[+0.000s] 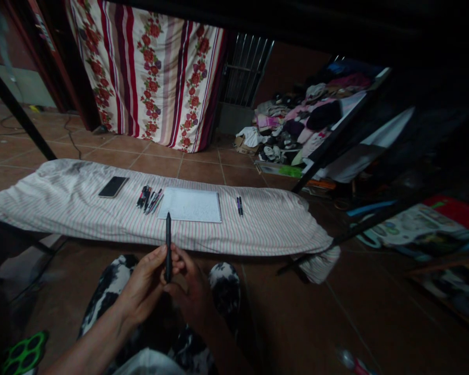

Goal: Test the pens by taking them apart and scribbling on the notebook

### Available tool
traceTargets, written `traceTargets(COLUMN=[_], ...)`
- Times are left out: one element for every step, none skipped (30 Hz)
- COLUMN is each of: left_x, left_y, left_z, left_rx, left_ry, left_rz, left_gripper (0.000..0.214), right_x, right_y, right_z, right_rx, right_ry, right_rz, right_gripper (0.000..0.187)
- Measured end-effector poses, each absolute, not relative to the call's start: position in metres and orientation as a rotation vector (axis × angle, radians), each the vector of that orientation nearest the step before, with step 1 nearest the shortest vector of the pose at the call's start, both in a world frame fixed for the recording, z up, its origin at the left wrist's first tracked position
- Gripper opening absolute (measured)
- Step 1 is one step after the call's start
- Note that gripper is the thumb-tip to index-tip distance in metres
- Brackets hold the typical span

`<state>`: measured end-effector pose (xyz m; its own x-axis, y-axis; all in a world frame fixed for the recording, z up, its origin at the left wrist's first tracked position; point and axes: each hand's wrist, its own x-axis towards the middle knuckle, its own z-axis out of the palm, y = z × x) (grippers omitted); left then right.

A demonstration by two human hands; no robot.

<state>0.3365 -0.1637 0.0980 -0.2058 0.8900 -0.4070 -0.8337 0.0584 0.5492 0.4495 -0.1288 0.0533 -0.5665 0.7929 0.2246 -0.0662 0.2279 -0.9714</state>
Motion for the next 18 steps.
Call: traceTargets(left_x=[0.337,0.337,0.337,0.337,0.337,0.338,0.338,0.338,0.338,0.338,0.338,0.339,0.339,0.34,0.341,0.342,0.343,0.344], left_y=[-0.164,-0.164,-0.164,-0.164,-0.164,-0.164,-0.163,-0.163,-0.163,-0.162,-0.162,-0.161,-0.161,-0.161,-0.16,-0.16,-0.16,-0.16], left_z=[0.098,0.098,0.098,0.097,0.097,0.097,0.096,0.096,0.095,0.095,0.095,0.095,0.094,0.094,0.093,0.092,0.091,0.09], left_rx=[0.093,0.099,0.103,0.104,0.103,0.099,0.093,0.087,0.082,0.078,0.076,0.078,0.082,0.09,0.1,0.11,0.118,0.125], left_ry=[0.833,0.827,0.82,0.815,0.812,0.807,0.804,0.802,0.799,0.795,0.79,0.784,0.776,0.767,0.762,0.763,0.771,0.785], left_rz=[1.567,1.567,1.569,1.571,1.574,1.577,1.579,1.582,1.585,1.592,1.601,1.612,1.622,1.627,1.625,1.617,1.604,1.591], left_gripper=[0.013,0.013,0.012,0.01,0.009,0.009,0.009,0.01,0.01,0.011,0.012,0.013,0.014,0.015,0.017,0.019,0.021,0.023], right_x=[0.451,0.452,0.453,0.454,0.455,0.456,0.456,0.456,0.456,0.455,0.453,0.452,0.451,0.451,0.45,0.45,0.451,0.451], right_y=[-0.128,-0.128,-0.128,-0.128,-0.129,-0.129,-0.13,-0.131,-0.131,-0.132,-0.132,-0.132,-0.132,-0.131,-0.131,-0.13,-0.13,-0.13], right_z=[0.054,0.054,0.054,0.053,0.052,0.051,0.048,0.045,0.042,0.038,0.035,0.032,0.03,0.029,0.029,0.028,0.028,0.028], right_rx=[-0.663,-0.647,-0.631,-0.621,-0.612,-0.604,-0.595,-0.588,-0.584,-0.585,-0.591,-0.605,-0.63,-0.662,-0.698,-0.74,-0.781,-0.815], right_ry=[-1.788,-1.845,-1.887,-1.91,-1.923,-1.92,-1.896,-1.846,-1.776,-1.692,-1.612,-1.546,-1.5,-1.474,-1.458,-1.448,-1.441,-1.433], right_rz=[1.401,1.352,1.322,1.31,1.305,1.308,1.329,1.367,1.416,1.467,1.505,1.526,1.532,1.531,1.528,1.525,1.522,1.517], right_gripper=[0.059,0.058,0.058,0.059,0.059,0.06,0.061,0.06,0.06,0.059,0.057,0.056,0.054,0.053,0.051,0.05,0.049,0.048])
